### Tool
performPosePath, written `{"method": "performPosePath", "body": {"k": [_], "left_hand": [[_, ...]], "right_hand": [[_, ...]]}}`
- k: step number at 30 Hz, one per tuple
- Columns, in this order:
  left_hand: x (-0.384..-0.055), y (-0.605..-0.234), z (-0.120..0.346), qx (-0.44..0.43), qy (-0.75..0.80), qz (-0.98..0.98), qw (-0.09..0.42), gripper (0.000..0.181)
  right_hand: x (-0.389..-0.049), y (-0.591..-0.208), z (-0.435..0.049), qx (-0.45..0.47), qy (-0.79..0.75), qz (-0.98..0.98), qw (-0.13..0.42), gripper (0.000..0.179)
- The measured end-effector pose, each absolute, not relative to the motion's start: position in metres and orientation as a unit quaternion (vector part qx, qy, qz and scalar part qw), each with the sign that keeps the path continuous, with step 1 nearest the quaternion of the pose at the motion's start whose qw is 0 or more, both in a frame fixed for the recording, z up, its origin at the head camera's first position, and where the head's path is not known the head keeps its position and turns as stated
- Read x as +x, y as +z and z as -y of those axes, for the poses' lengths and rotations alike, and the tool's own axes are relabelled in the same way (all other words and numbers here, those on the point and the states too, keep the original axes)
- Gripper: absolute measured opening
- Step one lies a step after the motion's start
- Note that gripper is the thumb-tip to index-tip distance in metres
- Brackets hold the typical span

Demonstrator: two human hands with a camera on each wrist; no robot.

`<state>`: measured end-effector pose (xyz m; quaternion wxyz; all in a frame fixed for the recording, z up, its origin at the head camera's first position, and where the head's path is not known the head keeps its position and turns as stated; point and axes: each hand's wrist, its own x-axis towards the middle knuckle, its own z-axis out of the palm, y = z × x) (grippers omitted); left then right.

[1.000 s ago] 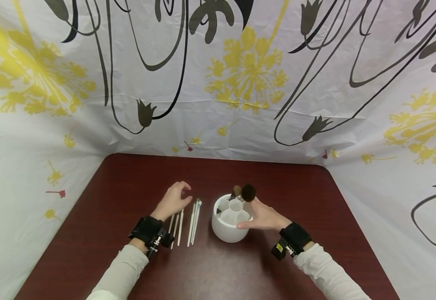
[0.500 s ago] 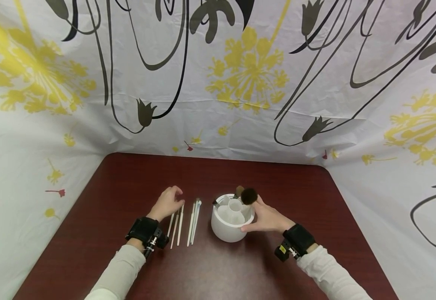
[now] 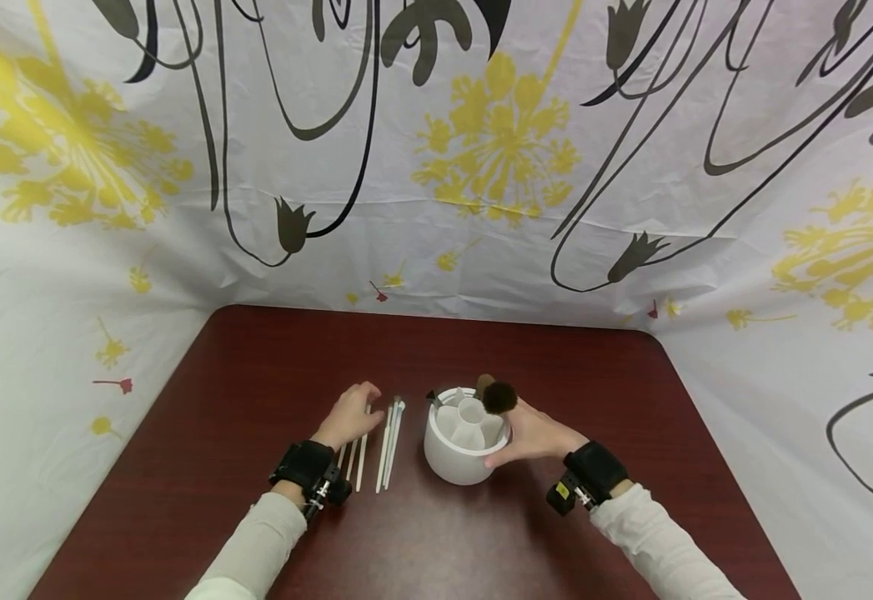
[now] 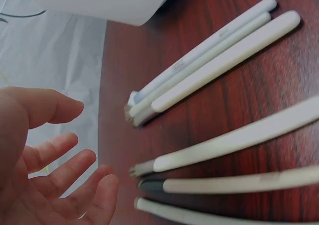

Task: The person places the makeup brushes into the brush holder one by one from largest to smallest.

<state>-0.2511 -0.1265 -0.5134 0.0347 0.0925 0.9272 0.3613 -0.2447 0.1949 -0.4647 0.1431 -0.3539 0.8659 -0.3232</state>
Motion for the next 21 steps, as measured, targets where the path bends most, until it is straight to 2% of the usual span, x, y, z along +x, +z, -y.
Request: {"method": "performPosePath", "body": {"k": [6,17,21], "left_hand": [[-0.254,-0.521,0.113,0.096,0.352,-0.930,0.038,0.029],[-0.258,-0.520,0.097,0.120,0.336,-0.933,0.050,0.031],[-0.256,-0.521,0.093,0.120,0.332,-0.934,0.050,0.033]], "right_hand": [[-0.247,-0.463,-0.192,-0.368,-0.325,-0.859,0.142,0.093],[-0.247,-0.466,-0.192,-0.349,-0.338,-0.866,0.120,0.103],[-0.250,-0.471,-0.186,-0.357,-0.386,-0.838,0.141,0.102]]}}
